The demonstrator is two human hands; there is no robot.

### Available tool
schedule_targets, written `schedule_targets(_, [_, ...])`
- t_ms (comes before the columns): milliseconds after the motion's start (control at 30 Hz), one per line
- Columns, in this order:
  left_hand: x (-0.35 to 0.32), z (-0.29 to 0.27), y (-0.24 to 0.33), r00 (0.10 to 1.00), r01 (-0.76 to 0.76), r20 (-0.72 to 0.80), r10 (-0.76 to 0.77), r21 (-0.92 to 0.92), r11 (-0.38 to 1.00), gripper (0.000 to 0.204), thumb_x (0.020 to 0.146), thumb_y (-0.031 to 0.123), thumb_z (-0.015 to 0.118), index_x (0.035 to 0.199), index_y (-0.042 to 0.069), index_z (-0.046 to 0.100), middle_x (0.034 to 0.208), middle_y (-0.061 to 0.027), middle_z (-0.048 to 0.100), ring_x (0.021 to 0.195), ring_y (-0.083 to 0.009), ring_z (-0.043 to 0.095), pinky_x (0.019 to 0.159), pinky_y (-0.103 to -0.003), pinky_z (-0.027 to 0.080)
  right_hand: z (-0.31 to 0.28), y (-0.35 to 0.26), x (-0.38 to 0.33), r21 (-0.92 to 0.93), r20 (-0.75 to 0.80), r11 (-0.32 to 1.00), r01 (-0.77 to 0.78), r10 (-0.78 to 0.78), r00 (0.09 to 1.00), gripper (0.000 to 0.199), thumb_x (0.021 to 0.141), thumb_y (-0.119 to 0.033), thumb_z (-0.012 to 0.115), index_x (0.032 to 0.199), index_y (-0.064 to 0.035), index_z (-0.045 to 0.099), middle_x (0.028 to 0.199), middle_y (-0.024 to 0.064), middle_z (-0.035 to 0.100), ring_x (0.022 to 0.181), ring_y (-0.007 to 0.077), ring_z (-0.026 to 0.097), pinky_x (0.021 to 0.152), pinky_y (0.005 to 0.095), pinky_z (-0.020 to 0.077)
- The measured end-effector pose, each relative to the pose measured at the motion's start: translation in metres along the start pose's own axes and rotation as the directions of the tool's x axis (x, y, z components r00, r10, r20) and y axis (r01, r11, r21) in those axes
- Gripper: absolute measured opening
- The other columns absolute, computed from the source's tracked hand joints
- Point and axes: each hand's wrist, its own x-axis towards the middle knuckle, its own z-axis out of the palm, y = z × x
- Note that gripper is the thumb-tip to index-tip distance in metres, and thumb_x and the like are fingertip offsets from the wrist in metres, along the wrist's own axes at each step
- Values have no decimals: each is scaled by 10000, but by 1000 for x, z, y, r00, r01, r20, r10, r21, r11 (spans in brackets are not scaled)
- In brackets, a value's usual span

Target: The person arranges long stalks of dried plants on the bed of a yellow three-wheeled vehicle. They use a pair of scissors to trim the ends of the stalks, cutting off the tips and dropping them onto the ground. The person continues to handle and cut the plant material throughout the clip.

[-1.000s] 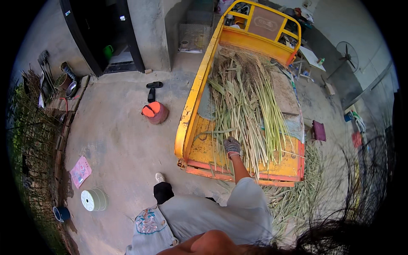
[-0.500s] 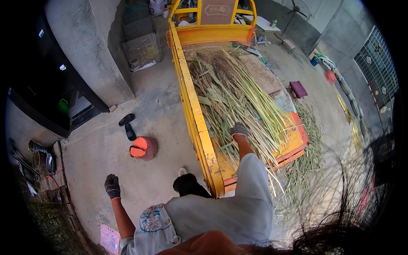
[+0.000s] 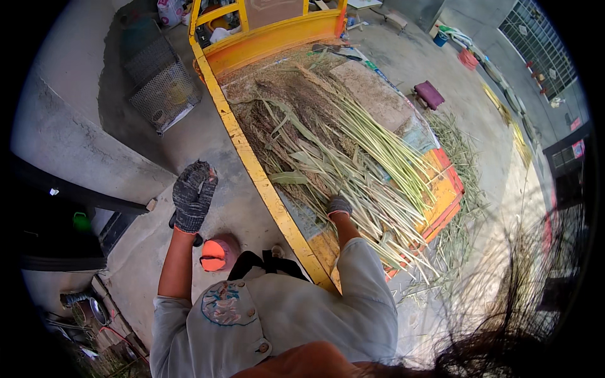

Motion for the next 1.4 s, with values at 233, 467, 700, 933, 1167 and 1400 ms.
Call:
schedule_targets(233, [130, 124, -50, 750, -323, 598, 282, -41, 945, 334, 744, 178, 638, 1050, 55, 588, 1051, -123, 602, 998, -263, 559, 866, -393, 433, -54, -7, -16, 429, -62, 882, 196, -188, 980, 369, 833, -316, 545, 1105, -70, 581, 1103, 158, 581, 1034, 320, 537, 868, 373, 428])
schedule_targets(467, [174, 251, -47, 246, -757, 729, 639, -267, 596, 271, 781, 202, 540, 1019, 81, 589, 981, -150, 590, 926, -284, 562, 769, -400, 458, -123, -5, -94, 657, -178, 706, 263, -195, 965, 291, 809, -212, 621, 994, 13, 618, 948, 175, 631, 857, 248, 597, 763, 318, 468])
schedule_targets(700, [159, 300, -26, 107, -614, 573, 813, -605, 507, 194, 763, 236, 556, 828, 64, 619, 775, -133, 588, 778, -298, 588, 619, -432, 480, -142, -83, -79, 824, -328, 498, 268, 34, 944, 336, 803, -235, 641, 1013, 22, 596, 932, 151, 638, 826, 214, 601, 737, 330, 474])
schedule_targets(933, [177, 302, -36, -87, -389, 711, 698, -669, 633, 286, 796, 324, 549, 913, 74, 626, 881, -129, 605, 833, -298, 578, 702, -426, 475, -134, -96, -35, 916, -118, 386, 110, -5, 993, 259, 812, -203, 608, 960, 10, 602, 851, 182, 621, 742, 285, 603, 679, 365, 469])
schedule_targets(1167, [181, 325, -43, -254, -425, 861, 441, -509, 748, 355, 818, 358, 535, 1020, 77, 614, 1022, -125, 598, 957, -306, 549, 815, -436, 436, -74, -32, -40, 468, -243, 883, 33, 93, 965, 266, 833, -264, 531, 834, -3, 582, 776, 203, 587, 746, 369, 567, 630, 443, 447])
schedule_targets(1400, [175, 342, -67, -78, -402, 813, 576, -555, 729, 348, 805, 342, 554, 1019, 74, 615, 1061, -128, 585, 1006, -310, 522, 875, -421, 406, -122, 55, -94, 226, -95, 812, -539, 569, 817, 294, 802, -262, 526, 1024, -71, 556, 934, 183, 601, 895, 327, 568, 739, 452, 449])
